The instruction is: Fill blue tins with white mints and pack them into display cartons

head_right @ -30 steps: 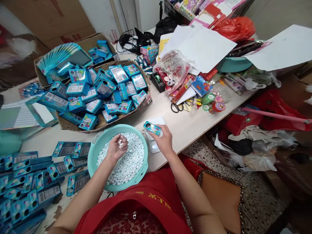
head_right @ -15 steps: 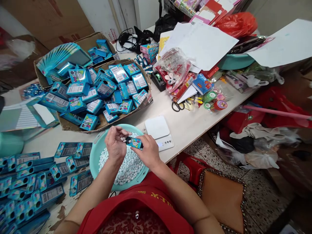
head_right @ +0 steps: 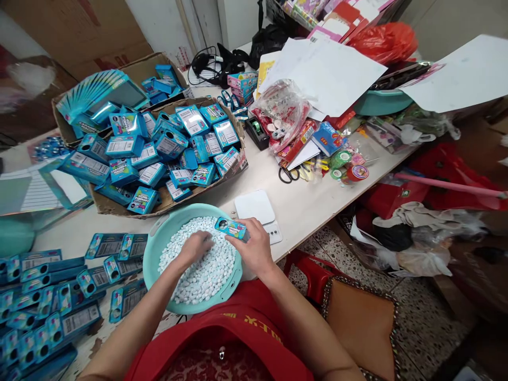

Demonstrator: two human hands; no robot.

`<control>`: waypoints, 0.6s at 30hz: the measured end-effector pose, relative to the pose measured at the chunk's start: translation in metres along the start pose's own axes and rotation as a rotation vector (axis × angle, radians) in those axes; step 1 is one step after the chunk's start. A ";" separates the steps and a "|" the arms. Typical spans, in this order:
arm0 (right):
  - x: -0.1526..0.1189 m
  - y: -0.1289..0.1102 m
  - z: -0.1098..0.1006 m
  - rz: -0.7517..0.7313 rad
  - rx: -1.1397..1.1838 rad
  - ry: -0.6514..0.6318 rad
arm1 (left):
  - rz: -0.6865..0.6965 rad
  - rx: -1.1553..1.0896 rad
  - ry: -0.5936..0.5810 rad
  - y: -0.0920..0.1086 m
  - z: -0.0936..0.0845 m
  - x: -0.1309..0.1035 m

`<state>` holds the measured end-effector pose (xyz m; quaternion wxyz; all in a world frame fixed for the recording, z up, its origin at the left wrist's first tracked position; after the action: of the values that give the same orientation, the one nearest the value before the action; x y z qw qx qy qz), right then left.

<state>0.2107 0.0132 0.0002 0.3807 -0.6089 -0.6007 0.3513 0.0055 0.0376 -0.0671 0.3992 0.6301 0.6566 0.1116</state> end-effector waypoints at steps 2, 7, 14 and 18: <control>-0.001 0.001 -0.002 -0.004 -0.007 -0.004 | 0.008 0.108 -0.141 -0.014 0.010 -0.007; -0.003 -0.001 0.001 -0.018 -0.020 -0.020 | -0.058 -0.135 -0.126 -0.018 -0.005 -0.017; -0.006 -0.008 0.017 -0.108 -0.071 -0.111 | 0.177 -0.320 -0.098 0.042 -0.057 -0.030; -0.006 -0.012 0.026 -0.155 -0.102 -0.151 | 0.363 0.081 -0.053 0.065 -0.060 -0.032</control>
<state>0.1820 0.0079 -0.0015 0.3291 -0.5508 -0.6902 0.3346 0.0104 0.0414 0.0266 0.3642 0.7565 0.5251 0.1388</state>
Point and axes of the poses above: each hand's wrist, its own x-axis towards the middle knuckle, its own z-axis out of the palm, y = z × x, the point moved 3 cm from there along x, towards the middle knuckle, and after that the axes turned 4 degrees about -y, right-handed, at the moved point
